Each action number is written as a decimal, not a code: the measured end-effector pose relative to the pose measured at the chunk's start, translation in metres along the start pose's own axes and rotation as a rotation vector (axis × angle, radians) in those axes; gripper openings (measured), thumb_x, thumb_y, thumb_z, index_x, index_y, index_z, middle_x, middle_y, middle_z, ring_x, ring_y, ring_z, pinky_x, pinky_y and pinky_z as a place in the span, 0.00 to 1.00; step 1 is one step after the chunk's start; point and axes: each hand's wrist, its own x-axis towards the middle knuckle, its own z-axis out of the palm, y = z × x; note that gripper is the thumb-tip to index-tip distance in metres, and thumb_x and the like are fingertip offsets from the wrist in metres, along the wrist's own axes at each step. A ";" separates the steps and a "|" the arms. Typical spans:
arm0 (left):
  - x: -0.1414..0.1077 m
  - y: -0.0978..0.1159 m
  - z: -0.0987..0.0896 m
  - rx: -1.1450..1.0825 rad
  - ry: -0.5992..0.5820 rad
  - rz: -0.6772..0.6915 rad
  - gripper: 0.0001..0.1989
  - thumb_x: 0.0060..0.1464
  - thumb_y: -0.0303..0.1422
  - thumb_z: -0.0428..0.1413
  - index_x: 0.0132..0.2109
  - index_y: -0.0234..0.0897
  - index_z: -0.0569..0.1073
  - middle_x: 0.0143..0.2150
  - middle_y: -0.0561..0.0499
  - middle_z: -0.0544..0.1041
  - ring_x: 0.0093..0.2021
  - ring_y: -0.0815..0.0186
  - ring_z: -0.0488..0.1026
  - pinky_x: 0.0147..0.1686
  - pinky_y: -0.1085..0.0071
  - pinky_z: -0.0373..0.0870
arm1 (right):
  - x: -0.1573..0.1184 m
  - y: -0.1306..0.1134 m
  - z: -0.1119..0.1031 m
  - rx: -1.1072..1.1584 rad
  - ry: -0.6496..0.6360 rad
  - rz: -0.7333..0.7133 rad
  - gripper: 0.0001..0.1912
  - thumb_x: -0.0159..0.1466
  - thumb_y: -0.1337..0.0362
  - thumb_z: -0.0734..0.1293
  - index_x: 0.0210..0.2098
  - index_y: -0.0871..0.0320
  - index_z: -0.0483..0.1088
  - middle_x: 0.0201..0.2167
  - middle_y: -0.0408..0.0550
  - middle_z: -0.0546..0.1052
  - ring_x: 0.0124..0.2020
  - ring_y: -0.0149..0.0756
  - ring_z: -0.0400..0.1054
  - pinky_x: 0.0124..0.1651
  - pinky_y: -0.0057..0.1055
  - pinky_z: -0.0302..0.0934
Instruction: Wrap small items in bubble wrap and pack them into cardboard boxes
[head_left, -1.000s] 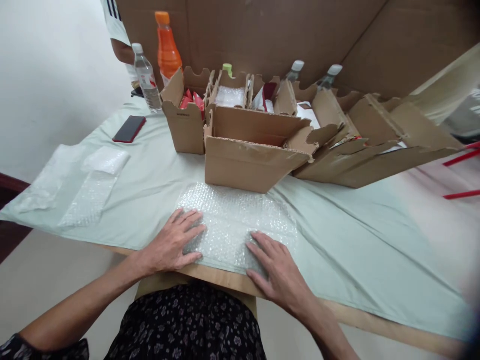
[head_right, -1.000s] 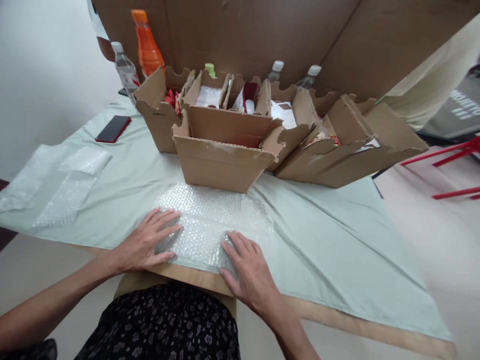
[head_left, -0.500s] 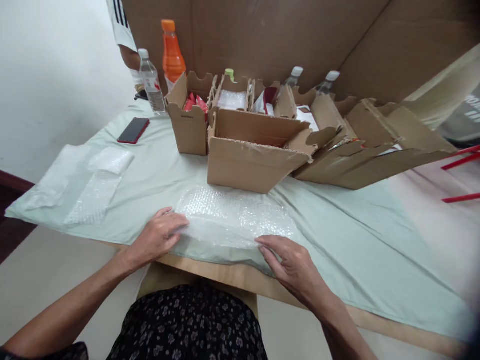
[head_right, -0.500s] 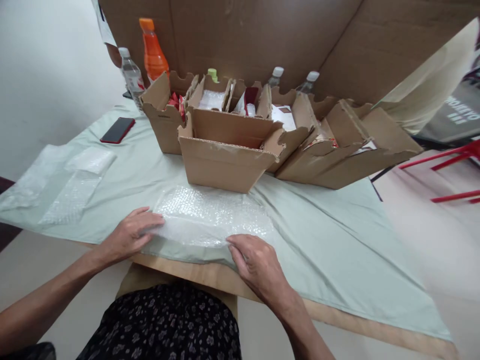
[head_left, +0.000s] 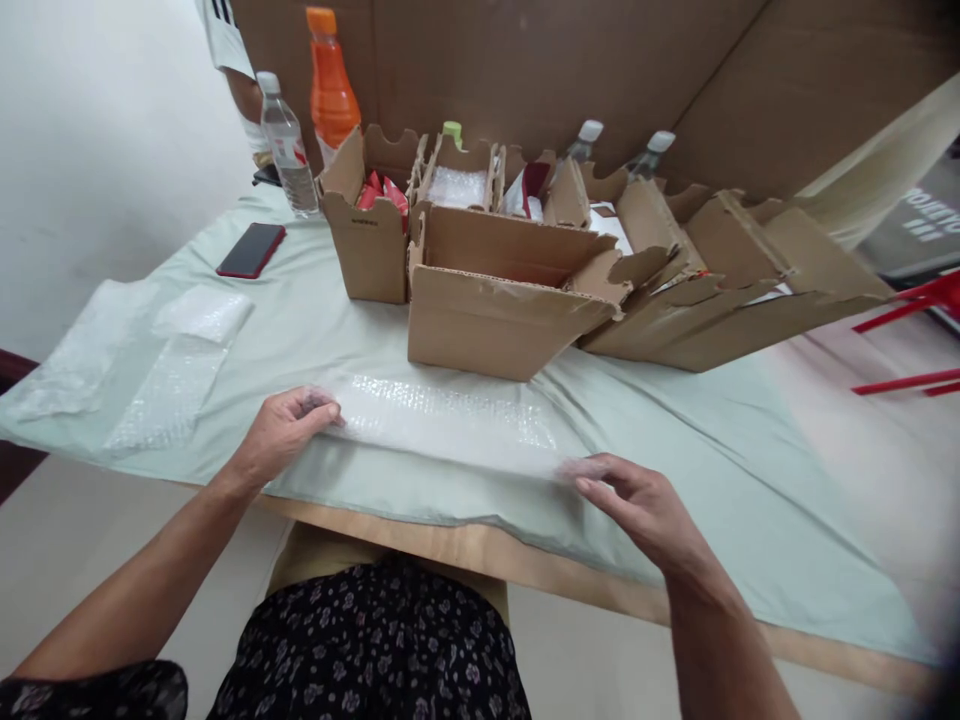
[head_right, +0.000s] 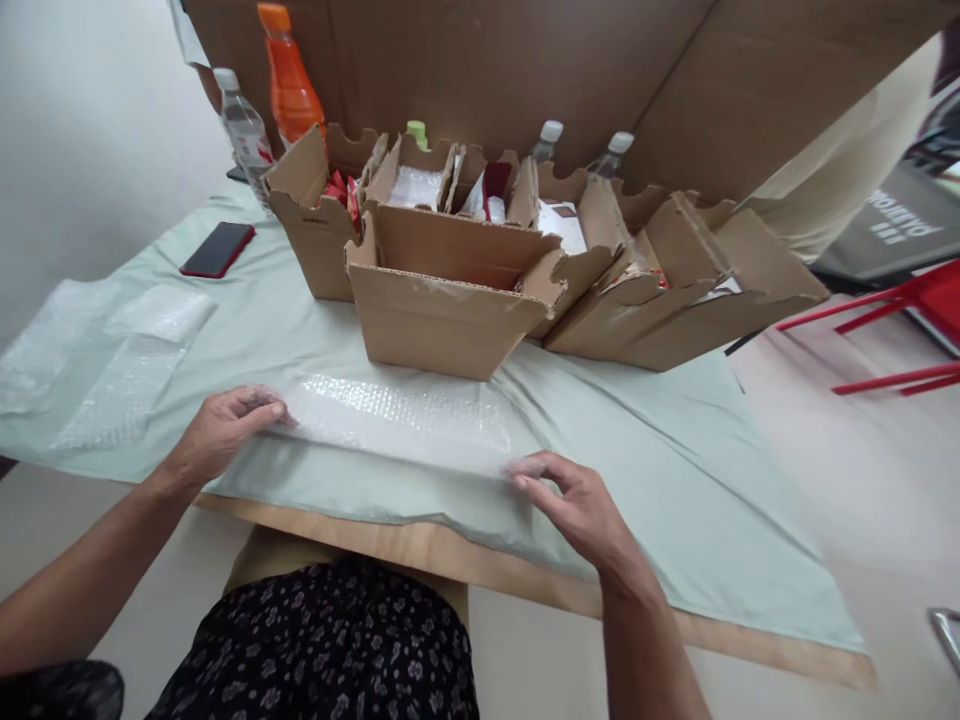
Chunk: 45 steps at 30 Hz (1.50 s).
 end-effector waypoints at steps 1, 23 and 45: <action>0.001 -0.003 0.001 -0.013 0.008 -0.011 0.13 0.50 0.44 0.60 0.30 0.38 0.78 0.30 0.49 0.82 0.34 0.61 0.78 0.40 0.65 0.75 | 0.004 0.002 0.003 0.050 -0.013 -0.006 0.17 0.63 0.46 0.70 0.37 0.53 0.82 0.39 0.51 0.85 0.42 0.45 0.80 0.48 0.40 0.74; 0.005 -0.042 0.006 0.756 0.220 0.287 0.10 0.57 0.39 0.55 0.42 0.40 0.74 0.44 0.44 0.77 0.48 0.52 0.73 0.53 0.56 0.70 | 0.041 0.014 0.050 -0.250 0.343 0.110 0.16 0.60 0.51 0.64 0.36 0.55 0.75 0.31 0.48 0.80 0.27 0.38 0.69 0.37 0.37 0.65; 0.024 -0.028 0.005 0.705 0.161 0.002 0.12 0.53 0.43 0.52 0.33 0.41 0.73 0.33 0.49 0.77 0.34 0.59 0.72 0.36 0.65 0.63 | 0.066 -0.001 0.054 -0.469 0.226 0.286 0.09 0.60 0.56 0.66 0.34 0.55 0.72 0.28 0.46 0.77 0.30 0.39 0.69 0.33 0.32 0.51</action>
